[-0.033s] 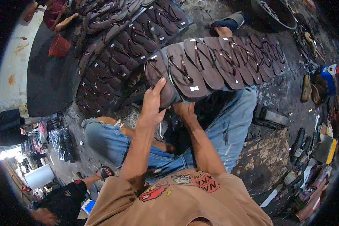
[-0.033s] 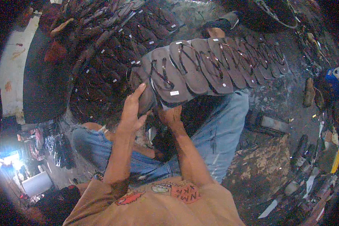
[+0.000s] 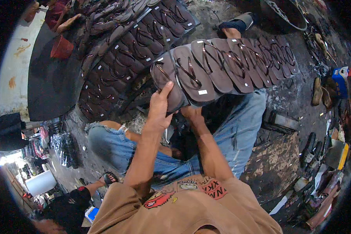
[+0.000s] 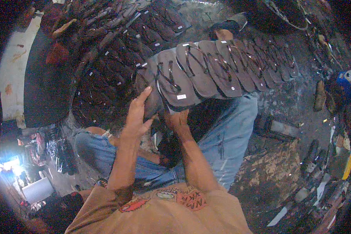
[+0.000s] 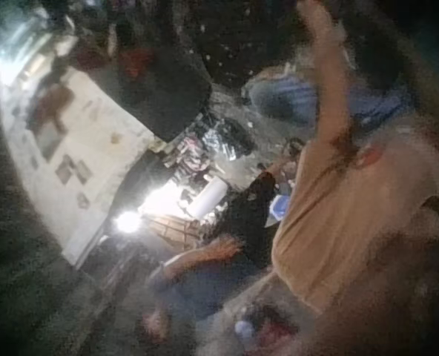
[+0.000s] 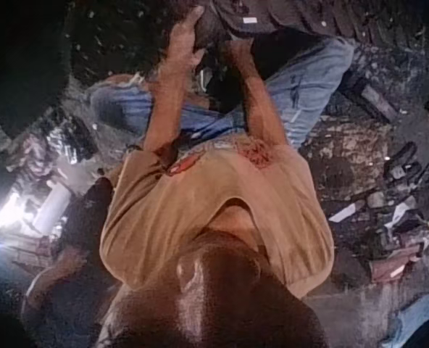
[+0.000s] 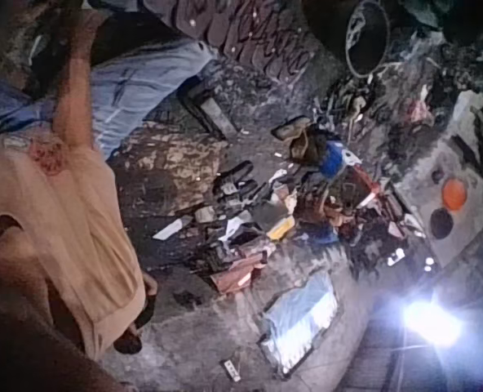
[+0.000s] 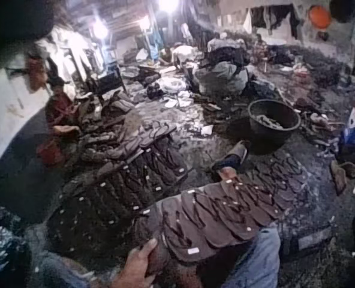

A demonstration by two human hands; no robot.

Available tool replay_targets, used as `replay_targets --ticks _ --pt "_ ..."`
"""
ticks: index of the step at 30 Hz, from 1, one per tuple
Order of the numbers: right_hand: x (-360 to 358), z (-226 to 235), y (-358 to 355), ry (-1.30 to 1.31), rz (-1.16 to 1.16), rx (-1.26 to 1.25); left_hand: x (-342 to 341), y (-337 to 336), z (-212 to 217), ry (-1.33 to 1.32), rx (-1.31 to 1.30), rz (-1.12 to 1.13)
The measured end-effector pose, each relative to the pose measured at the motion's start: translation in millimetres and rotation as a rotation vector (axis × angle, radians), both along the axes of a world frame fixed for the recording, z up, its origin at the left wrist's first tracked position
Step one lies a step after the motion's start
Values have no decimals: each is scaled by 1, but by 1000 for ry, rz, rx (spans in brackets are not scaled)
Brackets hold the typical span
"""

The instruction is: The person sits on the floor and uses a knife to trim excess material from the edges of brown flip-flops. They handle each sandal one at a time, scraping the sole and strap edges, then place the finished sandals back in a row.

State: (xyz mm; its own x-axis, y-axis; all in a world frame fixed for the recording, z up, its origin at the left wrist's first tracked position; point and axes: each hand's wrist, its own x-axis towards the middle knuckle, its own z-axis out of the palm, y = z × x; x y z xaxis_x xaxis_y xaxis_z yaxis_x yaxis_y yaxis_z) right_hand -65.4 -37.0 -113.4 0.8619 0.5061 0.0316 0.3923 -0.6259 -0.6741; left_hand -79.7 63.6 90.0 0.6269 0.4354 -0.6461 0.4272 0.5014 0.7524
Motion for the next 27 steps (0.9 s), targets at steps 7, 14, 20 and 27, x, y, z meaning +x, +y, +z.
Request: replay_targets --ticks 7,14,20,27 --pt "62 10 7 96 -60 285 5 -5 13 -21 37 66" --pt "29 91 60 1083 -124 724 -86 -4 70 -291 -130 28" --pt "48 260 -15 893 -57 1034 -121 -24 43 -230 146 119" --pt "17 252 -59 535 11 884 -84 -29 92 -588 -79 318"
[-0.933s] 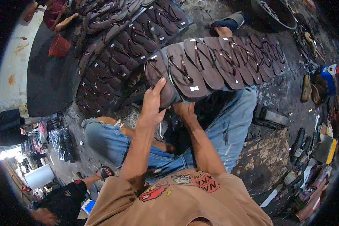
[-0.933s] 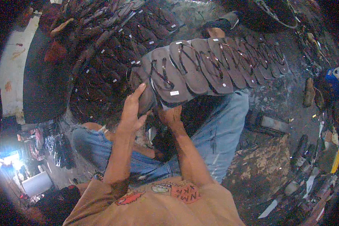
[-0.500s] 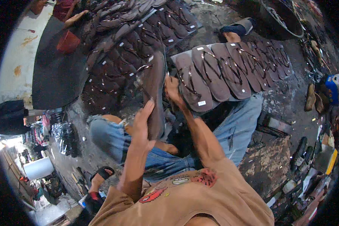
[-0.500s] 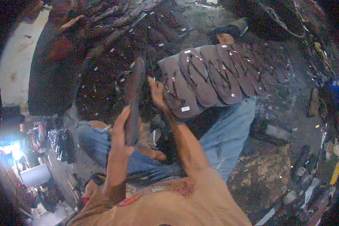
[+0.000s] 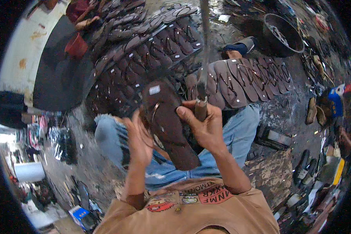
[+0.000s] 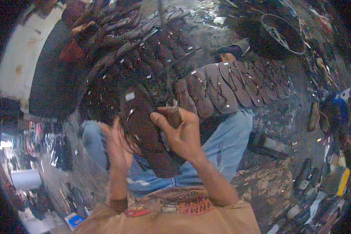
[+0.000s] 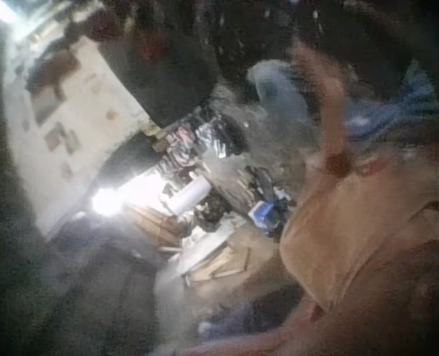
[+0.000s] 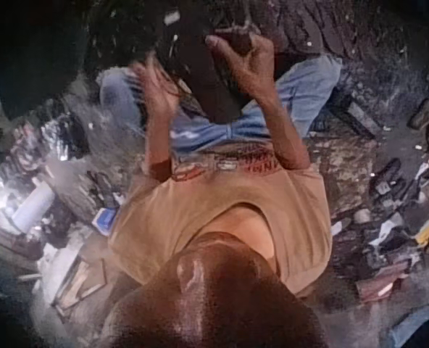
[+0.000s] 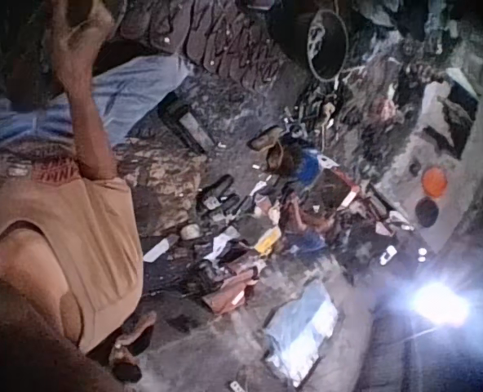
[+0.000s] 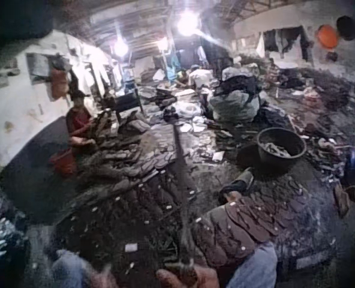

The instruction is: The person sits on the floor and uses a knife to trim excess material from the edges of brown flip-flops. They handle each sandal one at a time, scraping the sole and strap edges, then place the finished sandals back in a row.

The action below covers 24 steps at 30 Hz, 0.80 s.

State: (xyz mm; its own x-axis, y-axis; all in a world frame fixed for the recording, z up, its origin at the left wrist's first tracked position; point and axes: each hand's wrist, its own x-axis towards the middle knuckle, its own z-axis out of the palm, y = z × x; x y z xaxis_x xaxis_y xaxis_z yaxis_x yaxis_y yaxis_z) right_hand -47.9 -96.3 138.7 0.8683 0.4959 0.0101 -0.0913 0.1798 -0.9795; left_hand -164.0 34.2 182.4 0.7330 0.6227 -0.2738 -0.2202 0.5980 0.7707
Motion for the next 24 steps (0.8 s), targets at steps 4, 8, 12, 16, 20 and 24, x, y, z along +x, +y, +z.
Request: replay_targets --ticks 4,8,12,16,20,24 --pt "-29 27 -10 48 101 15 -6 24 12 348 115 -193" --pt "5 32 -5 8 74 90 -27 7 13 330 -285 -259" --pt "-2 24 20 -401 21 55 -23 -1 -9 313 -386 -306" --pt "-35 33 -10 -540 171 -25 -31 -9 -2 307 -226 -228" --pt "-89 45 -47 -445 424 -117 -47 7 -4 281 -62 -197" --pt "-99 49 -71 -278 430 11 -39 6 32 341 -179 28"
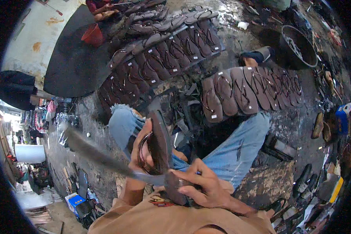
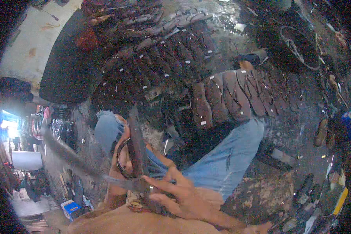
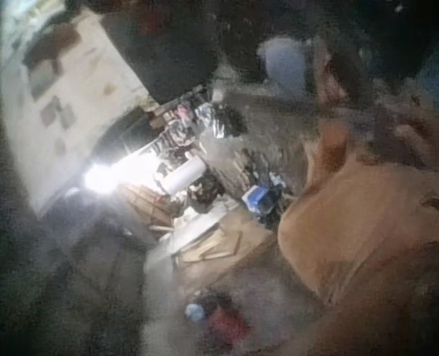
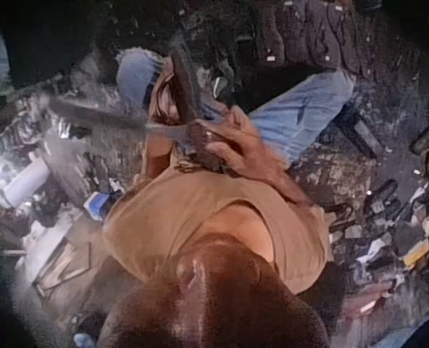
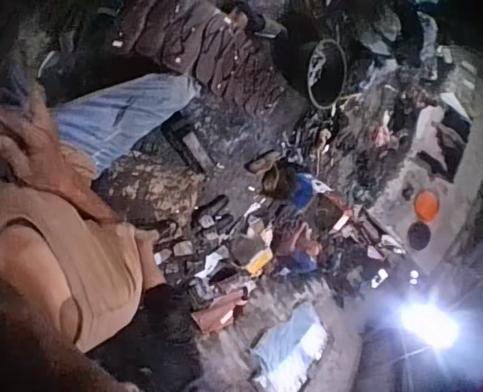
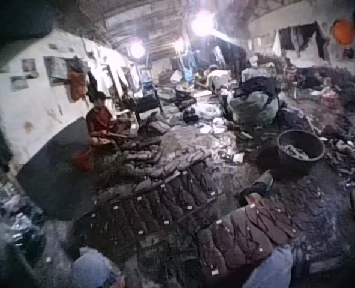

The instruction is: The person sits on the floor and uses a knife to trim excess material from the edges of brown flip-flops. They handle each sandal one at a time, scraping the sole and strap edges, then place the finished sandals back in a row.

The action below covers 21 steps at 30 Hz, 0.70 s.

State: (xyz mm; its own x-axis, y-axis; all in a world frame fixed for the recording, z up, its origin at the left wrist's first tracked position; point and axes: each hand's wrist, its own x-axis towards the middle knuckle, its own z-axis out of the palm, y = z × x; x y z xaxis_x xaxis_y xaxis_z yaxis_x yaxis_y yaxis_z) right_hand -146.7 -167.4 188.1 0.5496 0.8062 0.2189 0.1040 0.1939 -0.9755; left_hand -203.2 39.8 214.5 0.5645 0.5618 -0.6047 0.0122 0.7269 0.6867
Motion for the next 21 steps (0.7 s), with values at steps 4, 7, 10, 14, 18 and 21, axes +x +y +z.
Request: replay_targets --ticks 4,7,10,14,18,21 --pt "29 -13 0 177 -315 -91 -9 29 9 -121 51 -60" --pt "28 -16 -3 284 -264 -285 -19 40 7 -196 53 -122" --pt "-13 -45 -34 45 -105 -462 -27 36 8 -164 17 -159" --pt "-43 -60 -74 -117 20 -595 -42 32 5 -133 10 -120" --pt "-43 -73 -68 -146 -49 -551 -40 30 -9 -111 107 -120" --pt "-12 -73 -19 -92 -126 -431 -32 28 -16 55 256 -209"
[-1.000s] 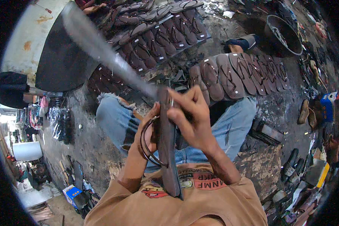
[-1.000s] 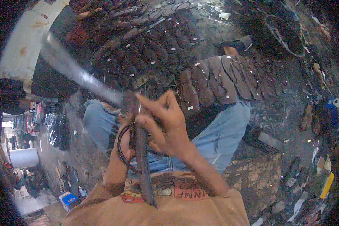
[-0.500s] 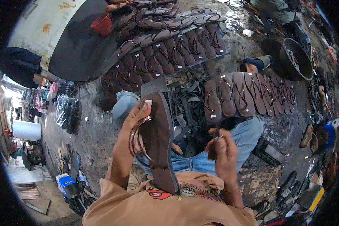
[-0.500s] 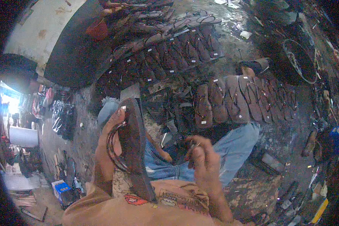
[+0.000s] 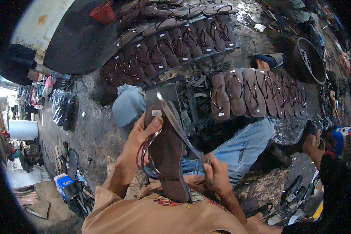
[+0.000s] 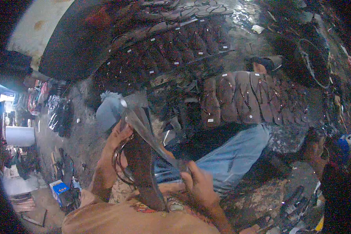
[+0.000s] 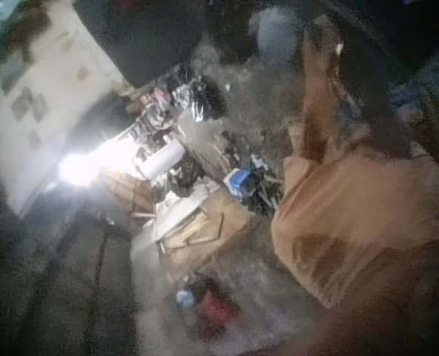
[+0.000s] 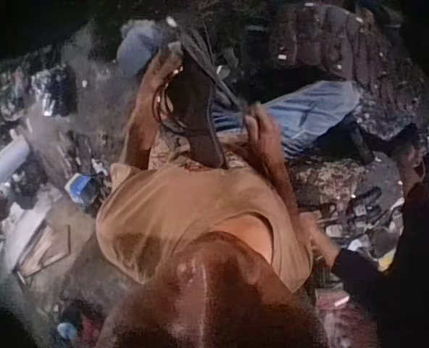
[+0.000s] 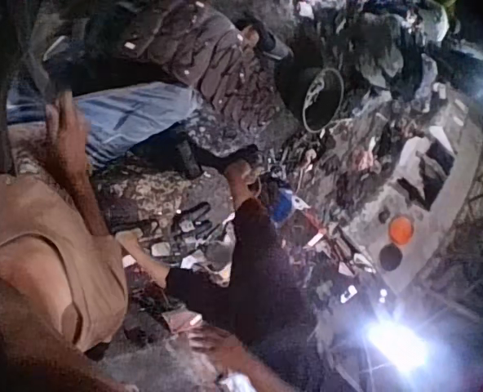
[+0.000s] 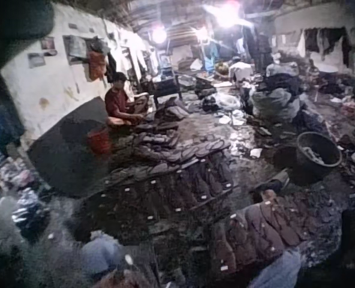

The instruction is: The person sits on the floor and uses a knife to trim excess material from the edges of brown flip-flops. They handle each sandal one at a time, scraping the sole and strap edges, then place the finished sandals back in a row.

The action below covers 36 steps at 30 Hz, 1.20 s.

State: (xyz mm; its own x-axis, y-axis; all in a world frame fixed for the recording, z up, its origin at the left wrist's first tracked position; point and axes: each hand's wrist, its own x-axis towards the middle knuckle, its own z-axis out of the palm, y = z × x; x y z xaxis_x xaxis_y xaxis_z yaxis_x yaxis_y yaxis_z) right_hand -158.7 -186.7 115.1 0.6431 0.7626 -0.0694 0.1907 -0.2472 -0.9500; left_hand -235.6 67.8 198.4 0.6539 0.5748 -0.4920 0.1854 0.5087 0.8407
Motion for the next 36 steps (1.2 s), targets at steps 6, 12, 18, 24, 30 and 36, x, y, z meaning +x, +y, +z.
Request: replay_targets --ticks 6,12,18,24,30,36 --pt "78 8 98 -20 102 -43 20 -10 29 77 25 -167" --pt "132 -21 144 -152 -52 262 36 10 46 -17 94 -265" --pt "67 24 -33 110 66 126 8 2 72 200 253 -573" --pt "16 44 -111 147 315 -360 -13 -16 70 277 12 -540" --pt "47 39 -97 194 403 -445 -10 -24 54 315 67 -839" --pt "57 5 -6 189 419 -68 22 -42 53 310 209 -1328"
